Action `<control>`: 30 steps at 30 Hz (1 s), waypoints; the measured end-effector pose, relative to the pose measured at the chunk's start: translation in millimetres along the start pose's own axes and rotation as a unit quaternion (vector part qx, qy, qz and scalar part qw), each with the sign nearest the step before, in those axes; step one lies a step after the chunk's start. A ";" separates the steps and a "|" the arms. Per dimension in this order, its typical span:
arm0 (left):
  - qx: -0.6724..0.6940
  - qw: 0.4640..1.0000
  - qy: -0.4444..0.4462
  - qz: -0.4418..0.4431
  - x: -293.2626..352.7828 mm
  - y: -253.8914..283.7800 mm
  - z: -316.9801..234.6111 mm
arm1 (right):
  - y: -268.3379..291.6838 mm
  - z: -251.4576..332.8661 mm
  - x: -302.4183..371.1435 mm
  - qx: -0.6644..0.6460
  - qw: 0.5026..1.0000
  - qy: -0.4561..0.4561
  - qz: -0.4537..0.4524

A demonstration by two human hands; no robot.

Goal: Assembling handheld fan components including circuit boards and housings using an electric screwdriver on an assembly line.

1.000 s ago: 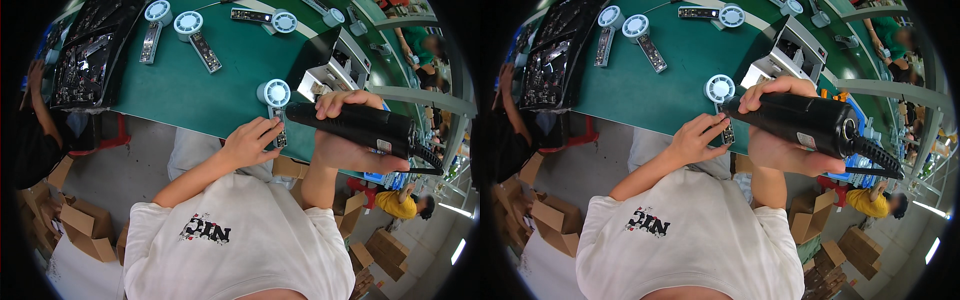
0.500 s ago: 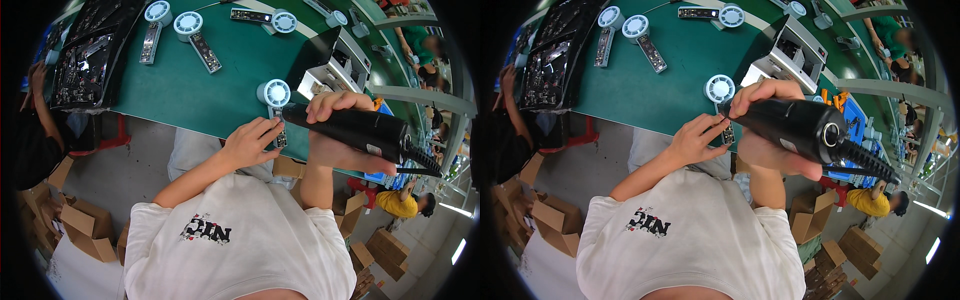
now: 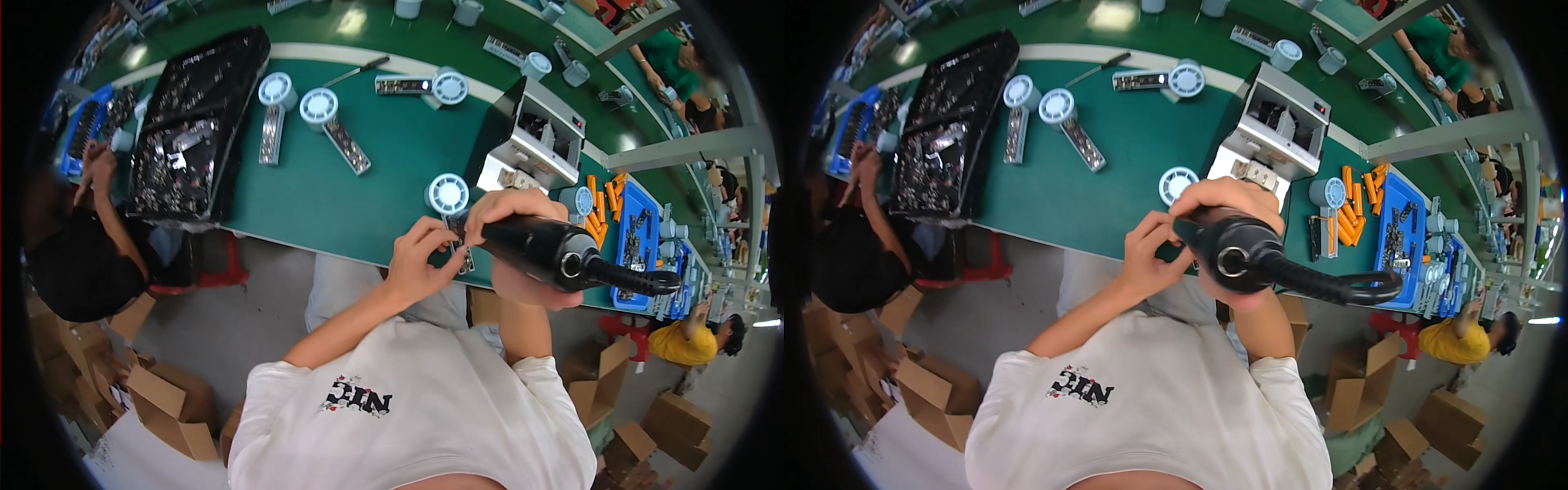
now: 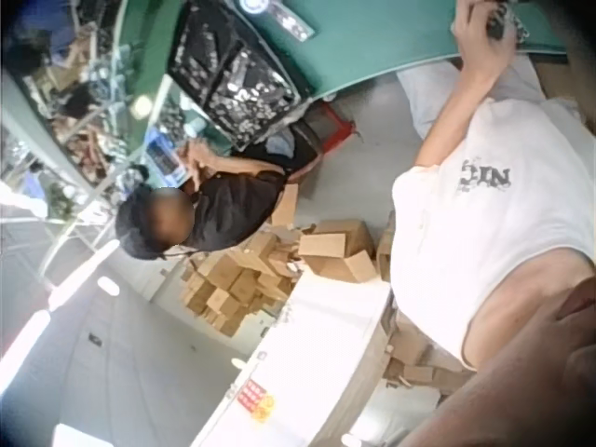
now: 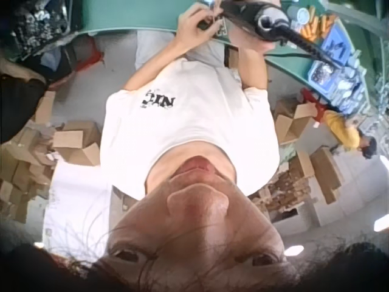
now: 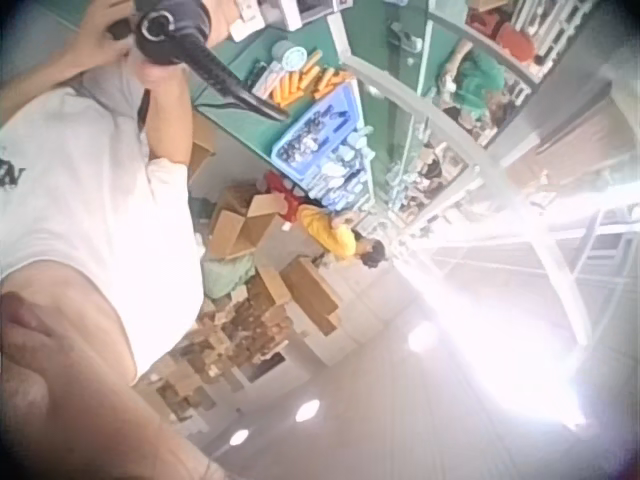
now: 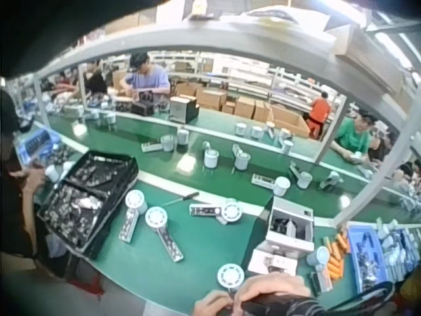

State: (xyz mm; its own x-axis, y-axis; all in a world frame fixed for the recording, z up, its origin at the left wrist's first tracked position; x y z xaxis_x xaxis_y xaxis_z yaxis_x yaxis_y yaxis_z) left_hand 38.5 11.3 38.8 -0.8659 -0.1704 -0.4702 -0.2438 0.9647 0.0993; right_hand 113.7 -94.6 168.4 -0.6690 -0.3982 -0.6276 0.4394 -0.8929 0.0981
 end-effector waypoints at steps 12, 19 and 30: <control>-0.033 0.961 0.275 0.010 -17.2 -3.0 -7.5 | 211.6 106.4 1.3 -0.083 0.893 0.207 -0.390; 0.098 0.912 0.395 -0.051 -25.6 18.1 1.1 | 288.8 99.1 30.9 -0.049 0.865 0.189 -0.462; -0.265 0.933 -0.108 0.216 -307.8 -73.2 -83.9 | 316.0 104.7 48.2 -0.065 0.860 0.209 -0.460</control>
State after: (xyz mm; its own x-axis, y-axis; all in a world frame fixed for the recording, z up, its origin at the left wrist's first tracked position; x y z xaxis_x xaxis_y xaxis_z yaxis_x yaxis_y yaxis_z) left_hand 286.2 -23.7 249.9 -0.8386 0.3123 -0.4463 -0.1234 0.6891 0.7141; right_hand 157.5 -417.9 250.0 -0.5069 0.6000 -0.6190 -0.0803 -0.7478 -0.6591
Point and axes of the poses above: each hand's wrist, its own x-axis away from the middle knuckle, its own y-axis out of the back of the hand, z = x × y, the point moved 4 cm from there along -x, towards the middle knuckle, and after that the axes turned 7 degrees about x, right-handed, at the moved point
